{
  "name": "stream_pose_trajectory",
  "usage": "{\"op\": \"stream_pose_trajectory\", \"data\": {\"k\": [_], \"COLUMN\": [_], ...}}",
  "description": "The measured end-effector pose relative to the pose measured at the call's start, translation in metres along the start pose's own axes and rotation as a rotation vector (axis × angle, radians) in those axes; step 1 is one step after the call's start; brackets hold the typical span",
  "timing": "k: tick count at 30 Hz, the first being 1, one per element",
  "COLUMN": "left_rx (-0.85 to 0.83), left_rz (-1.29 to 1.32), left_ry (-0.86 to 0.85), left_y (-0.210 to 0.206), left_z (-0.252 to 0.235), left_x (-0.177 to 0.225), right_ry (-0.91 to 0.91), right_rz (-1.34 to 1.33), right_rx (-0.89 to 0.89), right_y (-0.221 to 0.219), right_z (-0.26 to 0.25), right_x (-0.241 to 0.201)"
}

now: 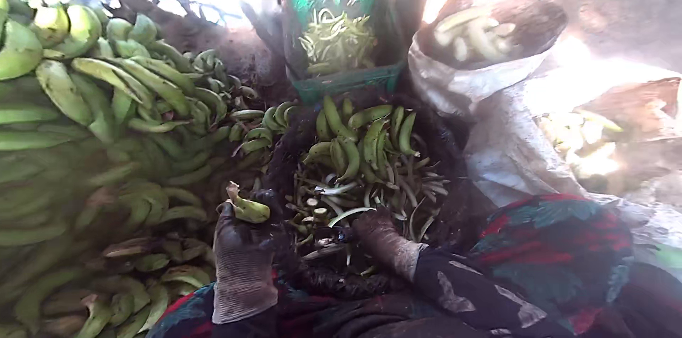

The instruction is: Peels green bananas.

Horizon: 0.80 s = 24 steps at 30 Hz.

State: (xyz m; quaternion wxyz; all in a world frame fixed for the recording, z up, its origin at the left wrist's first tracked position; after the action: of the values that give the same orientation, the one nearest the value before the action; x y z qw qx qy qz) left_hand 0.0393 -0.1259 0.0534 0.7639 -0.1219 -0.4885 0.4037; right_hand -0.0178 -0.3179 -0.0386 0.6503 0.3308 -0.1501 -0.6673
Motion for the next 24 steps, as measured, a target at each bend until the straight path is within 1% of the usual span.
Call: {"op": "stream_pose_trajectory", "data": {"k": [2,3,5,7,10,13,16,18,20,21,24], "left_rx": [0.003,-0.007,-0.053,-0.094,-0.176,-0.246,-0.320,-0.314,-0.355,-0.389,-0.470], "left_rz": [-0.052,-0.120,-0.186,-0.187,-0.227,-0.313,-0.380,-0.532,-0.693,-0.734,-0.810], "left_ry": [-0.123,-0.185,-0.267,-0.324,-0.442,-0.638,-0.819,-0.967,-1.135,-1.187,-1.270], "left_y": [-0.002,-0.006,-0.019,-0.030,-0.033,-0.039,-0.049,-0.053,-0.057,-0.059,-0.067], "left_z": [-0.003,-0.002,0.003,0.007,0.005,0.010,0.027,0.041,0.054,0.059,0.071], "left_x": [0.007,0.011,0.013,0.008,-0.005,-0.013,-0.017,-0.018,-0.020,-0.021,-0.024], "right_ry": [0.097,0.173,0.346,0.475,0.533,0.482,0.403,0.357,0.324,0.310,0.311], "right_rz": [-0.091,-0.214,-0.550,-0.830,-1.100,-1.218,-1.238,-1.196,-1.182,-1.187,-1.219], "right_rx": [0.140,0.253,0.474,0.577,0.569,0.551,0.497,0.480,0.449,0.424,0.379], "right_y": [0.019,0.032,0.054,0.063,0.060,0.049,0.039,0.033,0.029,0.029,0.030], "right_z": [0.018,0.032,0.065,0.092,0.120,0.133,0.135,0.133,0.130,0.130,0.129], "right_x": [0.006,0.013,0.025,0.030,0.025,0.017,0.011,0.010,0.008,0.007,0.003]}}
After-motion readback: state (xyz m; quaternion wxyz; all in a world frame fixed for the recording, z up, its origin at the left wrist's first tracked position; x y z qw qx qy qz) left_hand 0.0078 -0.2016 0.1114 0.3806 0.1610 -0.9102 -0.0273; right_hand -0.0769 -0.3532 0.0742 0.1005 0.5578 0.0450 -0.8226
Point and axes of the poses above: each hand's wrist, its own z-axis away from the middle knuckle, its own y-axis out of the back of the hand, x = y × z, the point moved 5 cm from there along -z, towards the middle knuckle, and after that the axes turned 3 degrees about -x, right-handed, at the moved point
